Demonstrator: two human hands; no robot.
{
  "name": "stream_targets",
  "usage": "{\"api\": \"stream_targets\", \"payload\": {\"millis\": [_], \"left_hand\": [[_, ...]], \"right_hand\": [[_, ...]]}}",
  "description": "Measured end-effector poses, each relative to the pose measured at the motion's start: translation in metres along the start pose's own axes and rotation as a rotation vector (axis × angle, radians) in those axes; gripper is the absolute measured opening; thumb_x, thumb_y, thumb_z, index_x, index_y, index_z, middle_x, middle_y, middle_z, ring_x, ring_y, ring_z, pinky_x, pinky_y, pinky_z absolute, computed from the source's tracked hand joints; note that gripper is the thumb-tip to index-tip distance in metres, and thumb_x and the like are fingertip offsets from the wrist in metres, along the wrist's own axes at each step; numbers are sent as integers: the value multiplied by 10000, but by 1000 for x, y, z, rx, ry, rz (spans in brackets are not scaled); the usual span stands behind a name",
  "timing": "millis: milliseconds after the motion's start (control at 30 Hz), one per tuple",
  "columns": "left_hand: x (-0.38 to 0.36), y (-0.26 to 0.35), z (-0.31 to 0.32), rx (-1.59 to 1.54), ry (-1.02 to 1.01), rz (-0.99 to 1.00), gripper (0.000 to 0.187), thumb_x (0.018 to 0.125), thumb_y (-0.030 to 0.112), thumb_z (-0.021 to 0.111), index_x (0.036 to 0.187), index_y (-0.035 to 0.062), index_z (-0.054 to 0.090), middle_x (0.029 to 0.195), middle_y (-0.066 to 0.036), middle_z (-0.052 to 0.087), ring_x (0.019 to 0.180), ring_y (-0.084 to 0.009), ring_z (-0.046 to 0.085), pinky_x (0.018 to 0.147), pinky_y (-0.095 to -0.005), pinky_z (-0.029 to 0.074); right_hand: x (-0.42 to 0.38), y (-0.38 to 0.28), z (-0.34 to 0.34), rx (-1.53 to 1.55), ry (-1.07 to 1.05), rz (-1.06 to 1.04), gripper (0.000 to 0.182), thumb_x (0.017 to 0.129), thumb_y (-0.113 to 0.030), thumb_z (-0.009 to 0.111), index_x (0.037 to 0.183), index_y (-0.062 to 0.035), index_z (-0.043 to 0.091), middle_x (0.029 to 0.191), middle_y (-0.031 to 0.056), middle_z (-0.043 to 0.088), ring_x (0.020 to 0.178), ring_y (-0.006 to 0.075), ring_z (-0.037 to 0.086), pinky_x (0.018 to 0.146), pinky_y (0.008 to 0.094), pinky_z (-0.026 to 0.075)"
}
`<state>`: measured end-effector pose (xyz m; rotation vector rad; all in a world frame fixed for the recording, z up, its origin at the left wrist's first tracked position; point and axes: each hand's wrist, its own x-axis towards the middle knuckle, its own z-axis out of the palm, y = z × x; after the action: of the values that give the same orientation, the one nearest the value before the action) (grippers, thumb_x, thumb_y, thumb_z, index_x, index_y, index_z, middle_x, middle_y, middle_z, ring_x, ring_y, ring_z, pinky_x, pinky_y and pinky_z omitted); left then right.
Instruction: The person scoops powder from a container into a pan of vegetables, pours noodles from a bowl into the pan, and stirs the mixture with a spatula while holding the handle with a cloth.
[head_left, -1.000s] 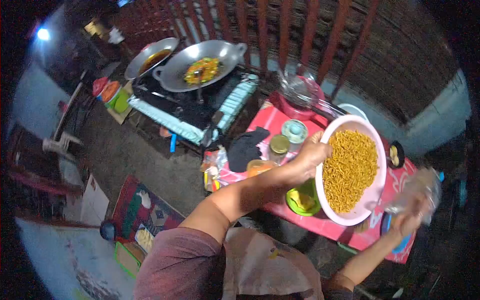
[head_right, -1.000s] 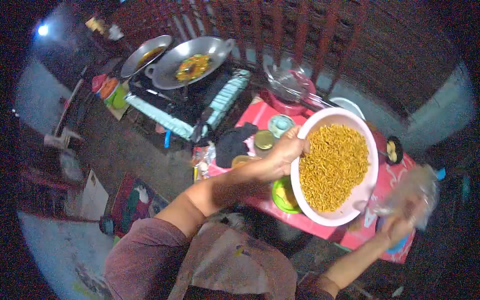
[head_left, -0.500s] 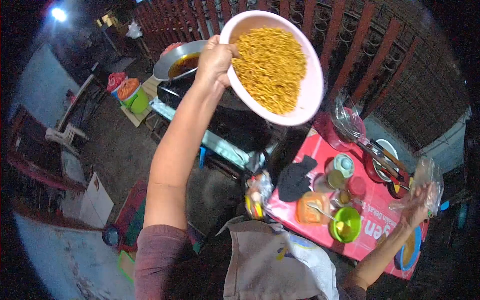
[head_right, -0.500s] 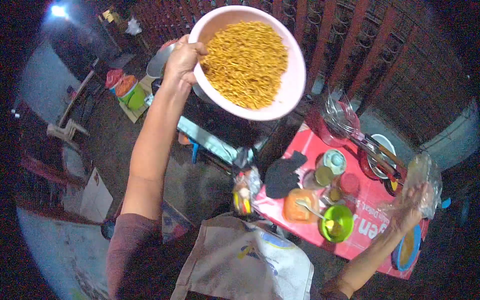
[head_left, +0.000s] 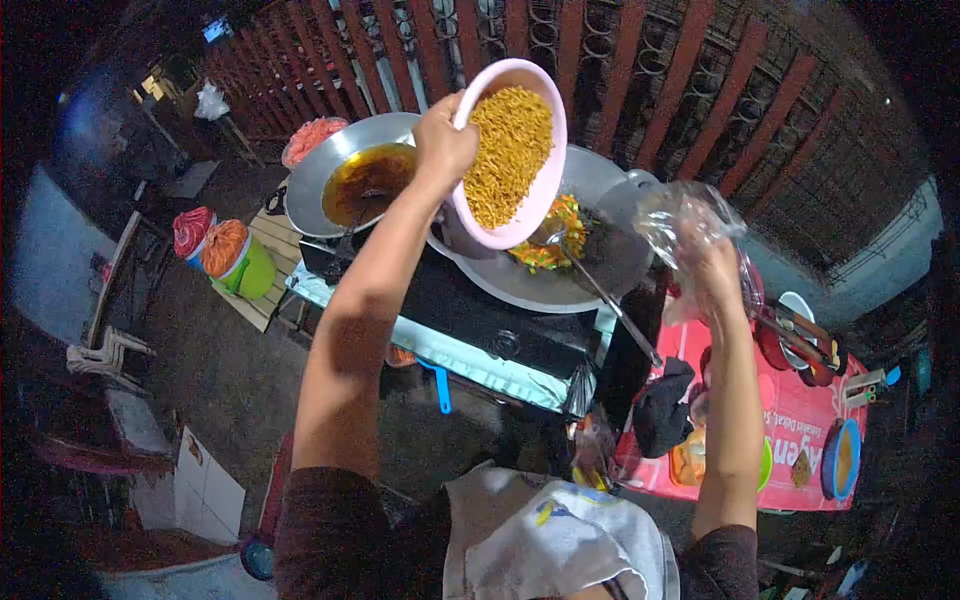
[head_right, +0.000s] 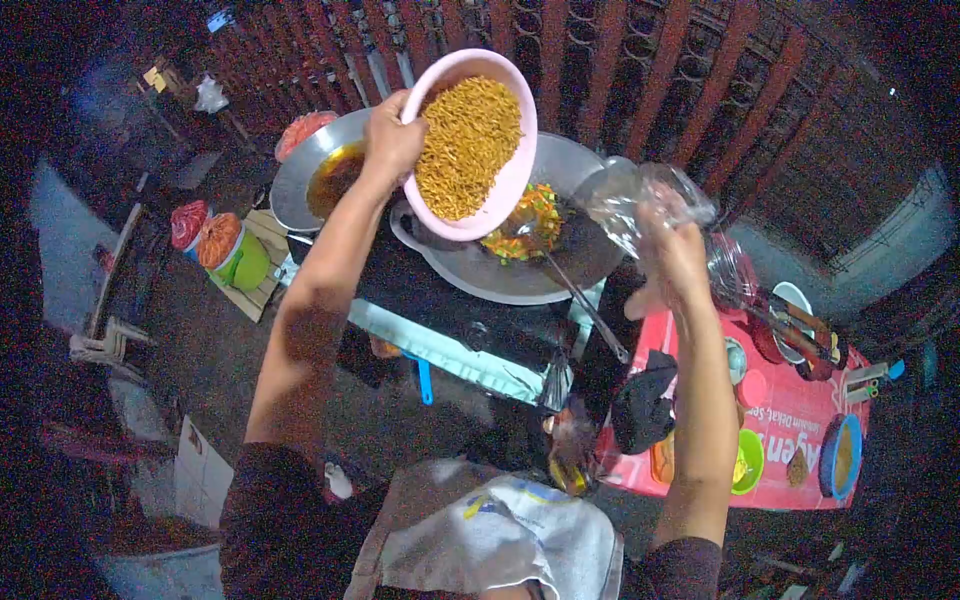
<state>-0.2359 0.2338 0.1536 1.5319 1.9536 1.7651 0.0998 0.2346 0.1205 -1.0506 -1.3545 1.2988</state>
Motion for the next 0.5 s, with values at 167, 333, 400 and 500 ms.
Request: {"api": "stream_targets", "payload": {"millis": [167, 333, 400, 500], "left_hand": [[-1, -2, 11, -20, -35, 210, 447, 652, -69, 502, 1083, 11, 587, 1039, -179, 613, 960, -251, 608, 842, -294, 455], [5, -25, 31, 36, -28, 303, 475, 638, -50, 527, 1107, 8, 572, 1104, -160, 585, 1077, -292, 534, 973, -389, 352], [2, -23, 32, 48, -49, 335, 466, 641, -50, 529, 1101, 13, 577, 1133, -149, 571, 1119, -278, 503, 999, -424, 305], [3, -18, 27, 87, -92, 397, 452, 646, -47, 535, 1091, 24, 579, 1202, -121, 534, 1207, -252, 424, 1035, -507, 208]], "right_hand": [[40, 18, 34, -88, -18, 42, 356, 849, -183, 568, 1179, -70, 496, 967, 28, 571, 768, 105, 514, 619, 243, 419], [50, 31, 42, -118, 5, 9, 338, 862, -179, 544, 1182, -87, 488, 793, -32, 527, 620, 76, 437, 550, 232, 370], [55, 40, 34, -137, -9, -5, 333, 861, -170, 539, 1180, -90, 488, 800, -29, 530, 626, 75, 438, 547, 232, 370], [58, 55, 30, -126, 2, -31, 324, 862, -156, 529, 1176, -88, 487, 809, -25, 534, 638, 74, 445, 547, 229, 373]]}}
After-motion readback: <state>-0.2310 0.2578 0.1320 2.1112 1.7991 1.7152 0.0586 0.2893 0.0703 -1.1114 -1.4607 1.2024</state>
